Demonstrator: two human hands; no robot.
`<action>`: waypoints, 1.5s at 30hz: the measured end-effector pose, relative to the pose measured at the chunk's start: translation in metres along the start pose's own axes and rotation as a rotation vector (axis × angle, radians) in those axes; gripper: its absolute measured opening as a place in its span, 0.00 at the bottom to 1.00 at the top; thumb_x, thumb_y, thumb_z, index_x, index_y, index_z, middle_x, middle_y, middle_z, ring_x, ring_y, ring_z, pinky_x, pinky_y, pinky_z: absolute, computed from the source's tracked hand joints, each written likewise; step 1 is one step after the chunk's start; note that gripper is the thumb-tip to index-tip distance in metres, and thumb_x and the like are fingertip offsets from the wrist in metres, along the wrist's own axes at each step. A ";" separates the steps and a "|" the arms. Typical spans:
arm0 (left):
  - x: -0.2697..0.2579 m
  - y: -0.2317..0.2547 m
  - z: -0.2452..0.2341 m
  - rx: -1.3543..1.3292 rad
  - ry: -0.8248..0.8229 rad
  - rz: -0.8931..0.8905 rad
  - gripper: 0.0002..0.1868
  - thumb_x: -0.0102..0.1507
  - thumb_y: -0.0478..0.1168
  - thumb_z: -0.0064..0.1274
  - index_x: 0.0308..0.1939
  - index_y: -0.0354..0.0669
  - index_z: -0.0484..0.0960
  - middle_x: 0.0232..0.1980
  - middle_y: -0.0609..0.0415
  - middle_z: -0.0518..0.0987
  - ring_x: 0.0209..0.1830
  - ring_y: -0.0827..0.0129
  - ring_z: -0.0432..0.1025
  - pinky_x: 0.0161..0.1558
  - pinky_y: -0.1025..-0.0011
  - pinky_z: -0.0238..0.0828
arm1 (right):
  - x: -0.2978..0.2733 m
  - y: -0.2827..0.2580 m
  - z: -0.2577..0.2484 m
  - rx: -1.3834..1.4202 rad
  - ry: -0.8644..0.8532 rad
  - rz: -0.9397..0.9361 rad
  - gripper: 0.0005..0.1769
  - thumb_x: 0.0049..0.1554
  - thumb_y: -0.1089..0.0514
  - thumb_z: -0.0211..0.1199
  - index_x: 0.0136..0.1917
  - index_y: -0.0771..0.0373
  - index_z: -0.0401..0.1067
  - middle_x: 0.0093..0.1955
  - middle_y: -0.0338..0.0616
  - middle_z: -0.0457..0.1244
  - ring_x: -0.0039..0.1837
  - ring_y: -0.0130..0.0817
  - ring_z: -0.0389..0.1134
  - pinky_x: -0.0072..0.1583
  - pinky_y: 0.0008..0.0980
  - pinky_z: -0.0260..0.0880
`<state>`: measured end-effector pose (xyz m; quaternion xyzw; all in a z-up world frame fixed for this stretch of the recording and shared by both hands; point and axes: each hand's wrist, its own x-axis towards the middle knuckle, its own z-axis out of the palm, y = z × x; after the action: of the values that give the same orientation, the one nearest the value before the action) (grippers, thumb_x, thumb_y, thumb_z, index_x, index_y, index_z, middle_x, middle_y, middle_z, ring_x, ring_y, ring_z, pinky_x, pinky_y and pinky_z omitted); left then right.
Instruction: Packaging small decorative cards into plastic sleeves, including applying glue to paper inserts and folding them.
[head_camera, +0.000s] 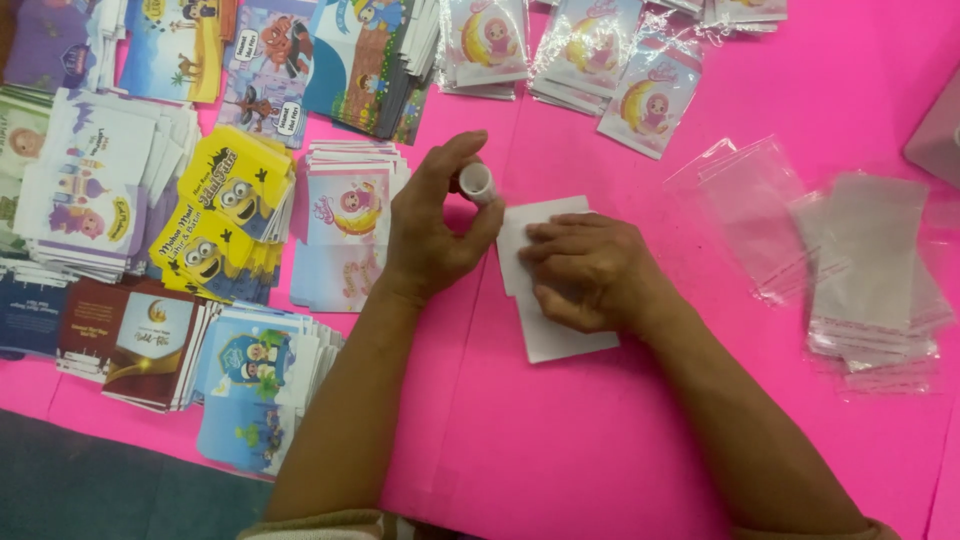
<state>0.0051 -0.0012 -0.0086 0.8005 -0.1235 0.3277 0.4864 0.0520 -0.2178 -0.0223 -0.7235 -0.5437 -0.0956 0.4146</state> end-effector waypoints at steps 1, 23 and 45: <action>-0.001 0.001 0.002 0.002 0.002 -0.002 0.29 0.63 0.31 0.57 0.68 0.44 0.71 0.41 0.50 0.76 0.38 0.62 0.75 0.45 0.65 0.78 | -0.002 0.001 0.001 0.002 -0.002 -0.001 0.08 0.49 0.53 0.65 0.34 0.57 0.79 0.43 0.43 0.74 0.53 0.44 0.76 0.60 0.42 0.74; 0.001 0.020 0.017 0.106 -0.224 0.077 0.20 0.65 0.34 0.60 0.61 0.52 0.78 0.42 0.54 0.79 0.33 0.63 0.77 0.38 0.64 0.83 | -0.008 0.021 -0.024 0.042 -0.059 0.241 0.02 0.55 0.66 0.70 0.42 0.60 0.79 0.41 0.44 0.66 0.43 0.45 0.67 0.43 0.41 0.68; 0.008 0.007 0.064 0.128 -0.187 0.037 0.16 0.71 0.46 0.52 0.64 0.59 0.75 0.45 0.60 0.79 0.40 0.67 0.80 0.46 0.67 0.84 | -0.038 0.049 -0.009 -0.134 -0.104 0.271 0.02 0.56 0.48 0.71 0.44 0.40 0.83 0.29 0.35 0.63 0.36 0.44 0.66 0.40 0.43 0.67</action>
<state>0.0331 -0.0591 -0.0185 0.8545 -0.1620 0.2678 0.4146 0.0824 -0.2536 -0.0635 -0.8202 -0.4544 -0.0374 0.3455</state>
